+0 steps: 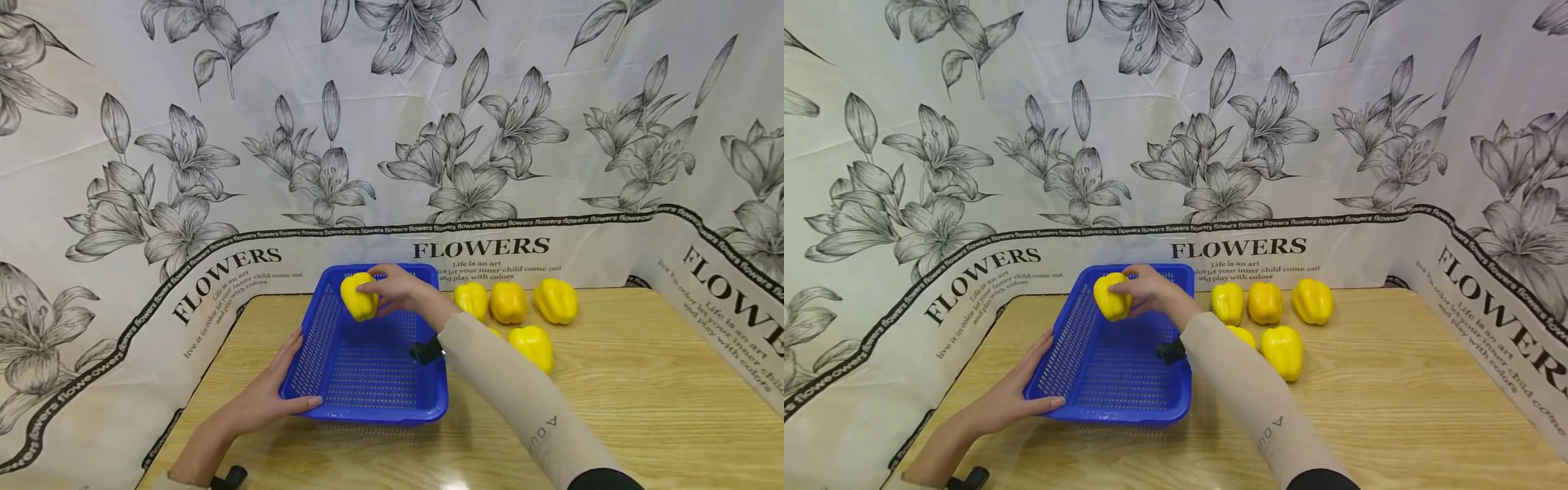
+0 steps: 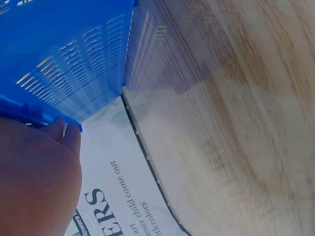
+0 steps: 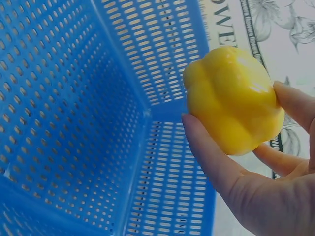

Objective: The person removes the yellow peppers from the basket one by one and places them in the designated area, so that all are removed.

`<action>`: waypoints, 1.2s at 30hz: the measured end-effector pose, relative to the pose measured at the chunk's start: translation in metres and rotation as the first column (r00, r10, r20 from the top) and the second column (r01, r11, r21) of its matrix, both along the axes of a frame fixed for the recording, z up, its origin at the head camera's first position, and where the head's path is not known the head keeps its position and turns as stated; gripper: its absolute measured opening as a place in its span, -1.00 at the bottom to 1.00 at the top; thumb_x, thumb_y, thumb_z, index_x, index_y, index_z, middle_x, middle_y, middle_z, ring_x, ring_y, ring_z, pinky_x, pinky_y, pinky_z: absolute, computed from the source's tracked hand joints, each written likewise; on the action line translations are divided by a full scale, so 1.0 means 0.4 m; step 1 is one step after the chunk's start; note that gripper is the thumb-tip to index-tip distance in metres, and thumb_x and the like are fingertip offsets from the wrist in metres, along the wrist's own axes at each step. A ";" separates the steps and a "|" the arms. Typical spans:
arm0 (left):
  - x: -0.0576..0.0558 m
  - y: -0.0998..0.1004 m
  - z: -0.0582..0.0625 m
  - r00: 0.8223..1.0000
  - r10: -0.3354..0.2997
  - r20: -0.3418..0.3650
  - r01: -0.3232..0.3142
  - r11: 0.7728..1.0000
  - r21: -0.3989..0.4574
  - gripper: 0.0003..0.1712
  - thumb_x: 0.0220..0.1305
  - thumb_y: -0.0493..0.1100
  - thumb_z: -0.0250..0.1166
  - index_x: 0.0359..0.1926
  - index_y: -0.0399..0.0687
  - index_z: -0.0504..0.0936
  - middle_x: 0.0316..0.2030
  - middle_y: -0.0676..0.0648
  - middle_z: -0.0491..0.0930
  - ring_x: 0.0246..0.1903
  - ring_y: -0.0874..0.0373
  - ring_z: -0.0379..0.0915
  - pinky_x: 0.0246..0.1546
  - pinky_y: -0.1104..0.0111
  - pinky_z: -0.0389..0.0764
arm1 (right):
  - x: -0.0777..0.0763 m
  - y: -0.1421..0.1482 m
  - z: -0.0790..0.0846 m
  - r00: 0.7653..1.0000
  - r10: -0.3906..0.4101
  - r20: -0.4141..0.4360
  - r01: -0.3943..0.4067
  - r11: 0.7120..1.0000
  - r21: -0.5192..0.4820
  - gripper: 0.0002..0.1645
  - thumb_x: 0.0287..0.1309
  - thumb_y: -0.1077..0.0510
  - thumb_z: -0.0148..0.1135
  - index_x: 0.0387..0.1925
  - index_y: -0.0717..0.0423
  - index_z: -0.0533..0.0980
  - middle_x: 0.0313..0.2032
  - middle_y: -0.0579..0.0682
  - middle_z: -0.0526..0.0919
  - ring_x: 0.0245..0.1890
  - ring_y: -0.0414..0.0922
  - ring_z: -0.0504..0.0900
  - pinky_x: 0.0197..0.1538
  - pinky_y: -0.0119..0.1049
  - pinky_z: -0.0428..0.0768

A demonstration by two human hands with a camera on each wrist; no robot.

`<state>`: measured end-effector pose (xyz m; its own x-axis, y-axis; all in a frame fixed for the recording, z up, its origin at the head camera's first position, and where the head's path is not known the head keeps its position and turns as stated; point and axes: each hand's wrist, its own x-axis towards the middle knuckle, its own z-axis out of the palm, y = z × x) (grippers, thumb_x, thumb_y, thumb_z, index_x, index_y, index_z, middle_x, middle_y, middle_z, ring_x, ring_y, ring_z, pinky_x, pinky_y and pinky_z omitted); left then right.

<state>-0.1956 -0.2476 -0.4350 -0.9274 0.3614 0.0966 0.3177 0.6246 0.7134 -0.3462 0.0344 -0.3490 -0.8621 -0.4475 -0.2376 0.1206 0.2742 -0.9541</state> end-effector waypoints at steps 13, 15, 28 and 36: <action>-0.002 -0.002 -0.003 1.000 0.005 -0.007 -0.005 1.000 -0.008 0.30 0.20 0.15 0.48 0.67 0.04 -0.22 0.65 -0.08 -0.33 0.58 -0.26 -0.31 0.37 -0.40 0.04 | 0.026 0.064 0.029 1.000 -0.002 0.002 0.002 0.998 -0.062 -0.12 0.42 0.12 0.27 0.59 0.13 0.06 0.41 0.32 0.28 0.12 0.29 0.64 0.08 0.08 0.68; -0.002 -0.002 -0.003 1.000 0.006 -0.009 -0.006 1.000 -0.011 0.30 0.20 0.15 0.48 0.67 0.05 -0.22 0.65 -0.06 -0.34 0.58 -0.26 -0.30 0.37 -0.40 0.05 | 0.031 0.075 0.033 1.000 0.000 -0.007 -0.001 0.998 -0.058 -0.13 0.42 0.12 0.26 0.58 0.13 0.06 0.40 0.32 0.29 0.11 0.29 0.64 0.04 0.03 0.71; 0.000 -0.006 -0.007 1.000 0.022 -0.006 -0.022 1.000 -0.016 0.31 0.20 0.16 0.48 0.67 0.08 -0.24 0.65 0.01 -0.35 0.58 -0.26 -0.31 0.37 -0.40 0.06 | 0.074 0.131 0.035 0.998 0.021 -0.065 -0.023 0.999 -0.027 -0.21 0.43 0.12 0.25 0.53 0.18 0.14 0.32 0.38 0.37 0.05 0.27 0.66 0.03 0.04 0.71; -0.002 -0.007 -0.010 1.000 0.012 -0.022 -0.012 1.000 -0.013 0.31 0.19 0.17 0.48 0.67 0.05 -0.22 0.65 0.01 -0.34 0.58 -0.26 -0.30 0.36 -0.40 0.07 | 0.099 0.179 0.020 0.988 0.076 -0.136 -0.076 0.997 0.004 -0.20 0.41 0.06 0.29 0.51 0.16 0.17 0.26 0.39 0.45 0.00 0.15 0.70 0.01 0.00 0.72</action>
<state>-0.1963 -0.2504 -0.4389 -0.9296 0.3513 0.1119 0.3251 0.6379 0.6981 -0.3064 0.1058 -0.3410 -0.8498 -0.5134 -0.1196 -0.0316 0.2761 -0.9606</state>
